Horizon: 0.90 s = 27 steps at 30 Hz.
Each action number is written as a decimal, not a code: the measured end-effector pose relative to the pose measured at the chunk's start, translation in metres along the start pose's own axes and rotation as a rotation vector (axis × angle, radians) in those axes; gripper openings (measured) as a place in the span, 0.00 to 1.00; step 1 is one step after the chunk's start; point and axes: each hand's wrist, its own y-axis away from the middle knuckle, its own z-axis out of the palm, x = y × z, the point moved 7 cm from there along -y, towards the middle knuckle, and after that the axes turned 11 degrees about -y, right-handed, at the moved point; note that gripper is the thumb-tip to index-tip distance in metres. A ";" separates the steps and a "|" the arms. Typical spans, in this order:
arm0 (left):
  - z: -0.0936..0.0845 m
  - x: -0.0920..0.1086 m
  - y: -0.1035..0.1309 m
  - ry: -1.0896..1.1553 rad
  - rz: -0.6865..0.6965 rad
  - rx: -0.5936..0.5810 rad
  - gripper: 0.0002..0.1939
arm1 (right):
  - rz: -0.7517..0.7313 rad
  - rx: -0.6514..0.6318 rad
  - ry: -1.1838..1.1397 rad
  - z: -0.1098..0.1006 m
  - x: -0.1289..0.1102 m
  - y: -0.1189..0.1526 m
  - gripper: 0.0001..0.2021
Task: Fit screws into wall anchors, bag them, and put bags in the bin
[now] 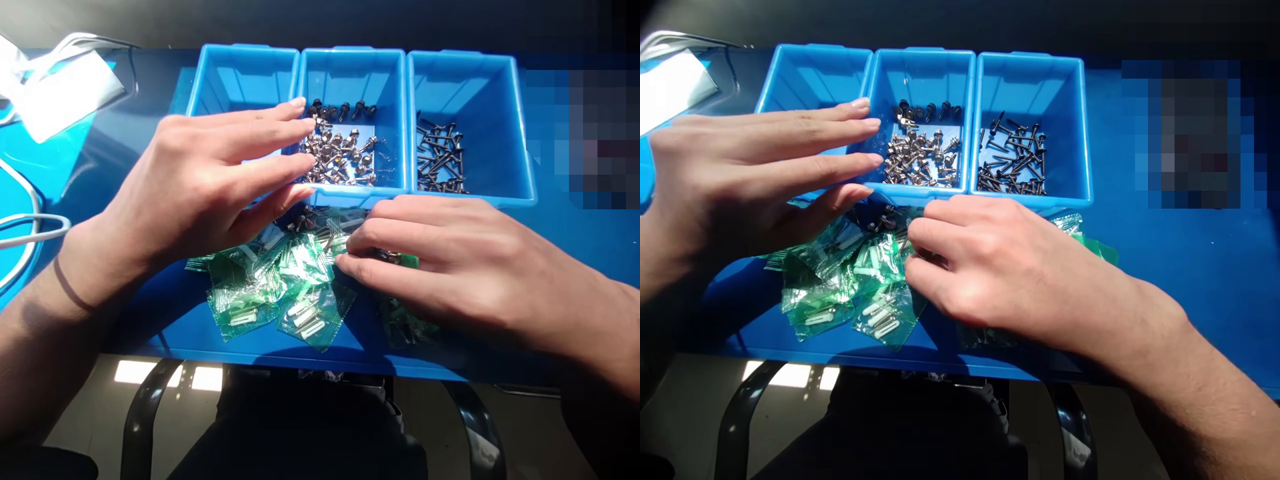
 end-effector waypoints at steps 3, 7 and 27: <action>0.003 -0.001 0.000 0.007 -0.010 -0.019 0.20 | -0.016 0.074 0.022 -0.003 -0.003 -0.002 0.12; 0.005 -0.003 -0.001 0.015 0.000 -0.020 0.21 | -0.061 0.047 0.022 0.010 -0.009 -0.008 0.12; 0.002 -0.005 0.001 0.006 -0.002 -0.009 0.18 | -0.059 0.119 0.291 0.013 -0.018 -0.010 0.15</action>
